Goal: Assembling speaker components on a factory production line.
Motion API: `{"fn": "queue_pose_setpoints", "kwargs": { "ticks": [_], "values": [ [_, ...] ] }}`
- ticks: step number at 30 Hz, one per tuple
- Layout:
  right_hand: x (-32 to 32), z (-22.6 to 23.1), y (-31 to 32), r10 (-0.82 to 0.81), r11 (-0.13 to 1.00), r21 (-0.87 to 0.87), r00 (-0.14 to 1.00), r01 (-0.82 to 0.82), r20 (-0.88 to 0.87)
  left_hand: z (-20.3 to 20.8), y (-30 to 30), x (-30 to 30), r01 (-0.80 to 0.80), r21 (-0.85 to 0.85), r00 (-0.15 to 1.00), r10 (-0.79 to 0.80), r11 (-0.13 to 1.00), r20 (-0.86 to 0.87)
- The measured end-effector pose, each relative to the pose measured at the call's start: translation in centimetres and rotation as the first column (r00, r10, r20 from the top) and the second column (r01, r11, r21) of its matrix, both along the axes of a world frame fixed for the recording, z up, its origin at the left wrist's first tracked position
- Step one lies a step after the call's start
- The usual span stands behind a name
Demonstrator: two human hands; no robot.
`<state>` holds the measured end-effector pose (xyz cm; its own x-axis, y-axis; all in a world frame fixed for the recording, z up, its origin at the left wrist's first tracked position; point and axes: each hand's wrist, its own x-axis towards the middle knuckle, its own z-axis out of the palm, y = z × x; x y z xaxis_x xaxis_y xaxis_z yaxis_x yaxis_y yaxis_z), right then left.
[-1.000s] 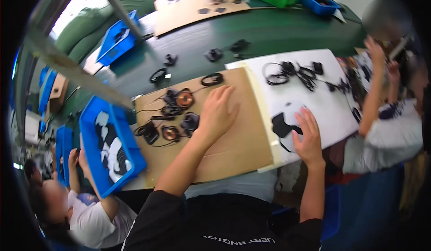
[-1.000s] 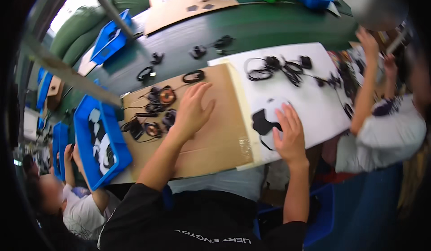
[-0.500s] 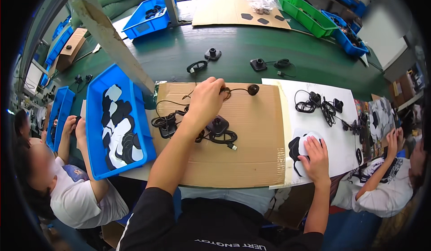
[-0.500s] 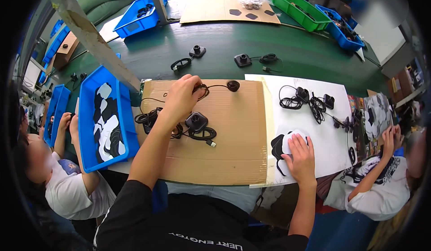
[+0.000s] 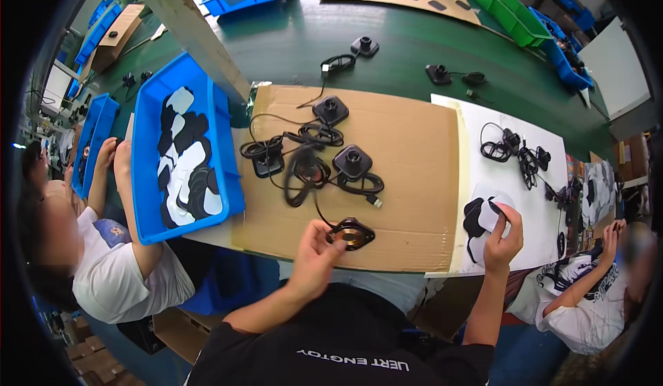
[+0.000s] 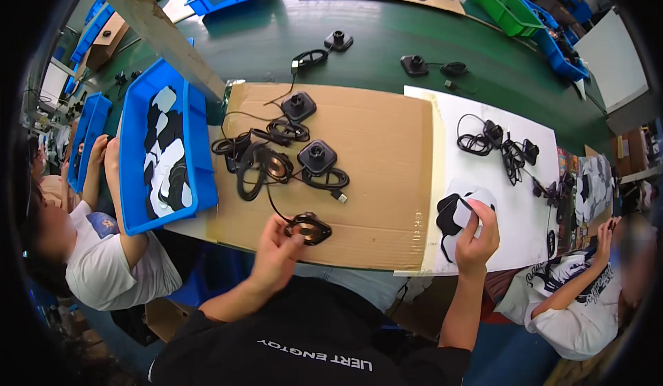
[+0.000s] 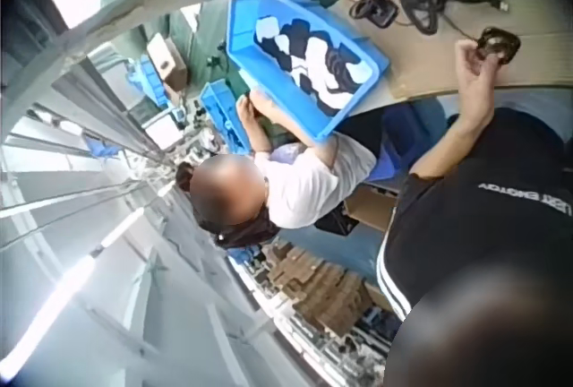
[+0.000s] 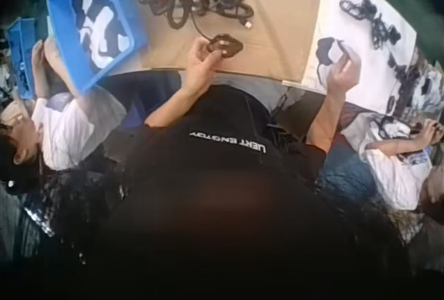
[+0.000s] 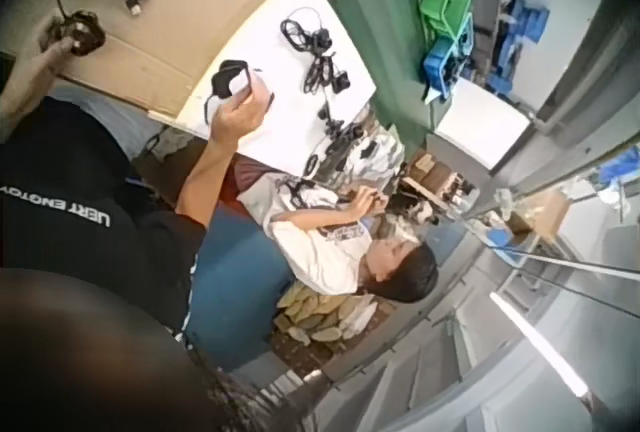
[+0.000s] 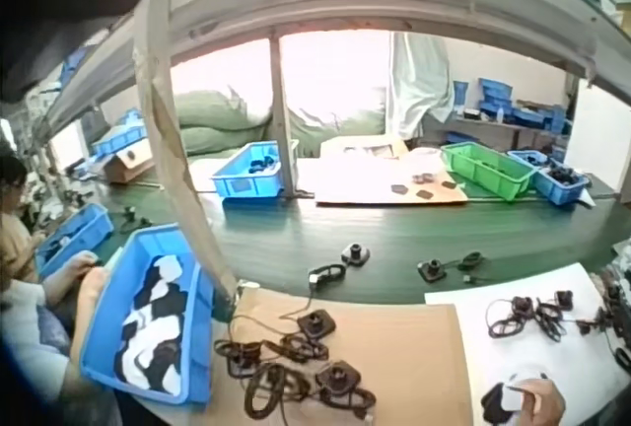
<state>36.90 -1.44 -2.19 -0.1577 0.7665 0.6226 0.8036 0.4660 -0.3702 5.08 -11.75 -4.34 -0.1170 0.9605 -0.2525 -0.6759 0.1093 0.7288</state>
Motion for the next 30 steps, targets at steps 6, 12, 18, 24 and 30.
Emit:
{"fn": "queue_pose_setpoints", "kwargs": {
  "ticks": [6,12,18,24,30],
  "values": [
    [-5.7,-0.3,-0.7,0.094,0.968,-0.168,0.886,-0.189,-0.453,0.7,-0.1,2.9,0.242,-0.222,0.968,-0.218,0.944,0.127],
    [-7.4,1.6,-3.8,-0.118,0.788,-0.479,0.669,-0.387,-0.734,3.8,2.3,-1.6,0.733,-0.438,0.517,-0.845,0.52,-0.137],
    [-9.6,4.4,-7.3,-0.256,0.6,-0.571,0.542,-0.56,-0.801,5.9,1.9,2.1,0.454,0.101,0.631,-0.24,0.885,-0.737],
    [-9.8,4.3,-7.2,0.083,0.962,-0.234,0.968,-0.14,-0.238,5.3,2.5,4.8,0.484,0.042,0.827,-0.441,0.874,-0.348],
    [-7.7,3.8,-10.4,0.011,0.658,-0.627,0.837,-0.418,-0.547,5.3,3.0,6.3,0.709,-0.007,0.654,-0.662,0.705,-0.367]
  ]
}}
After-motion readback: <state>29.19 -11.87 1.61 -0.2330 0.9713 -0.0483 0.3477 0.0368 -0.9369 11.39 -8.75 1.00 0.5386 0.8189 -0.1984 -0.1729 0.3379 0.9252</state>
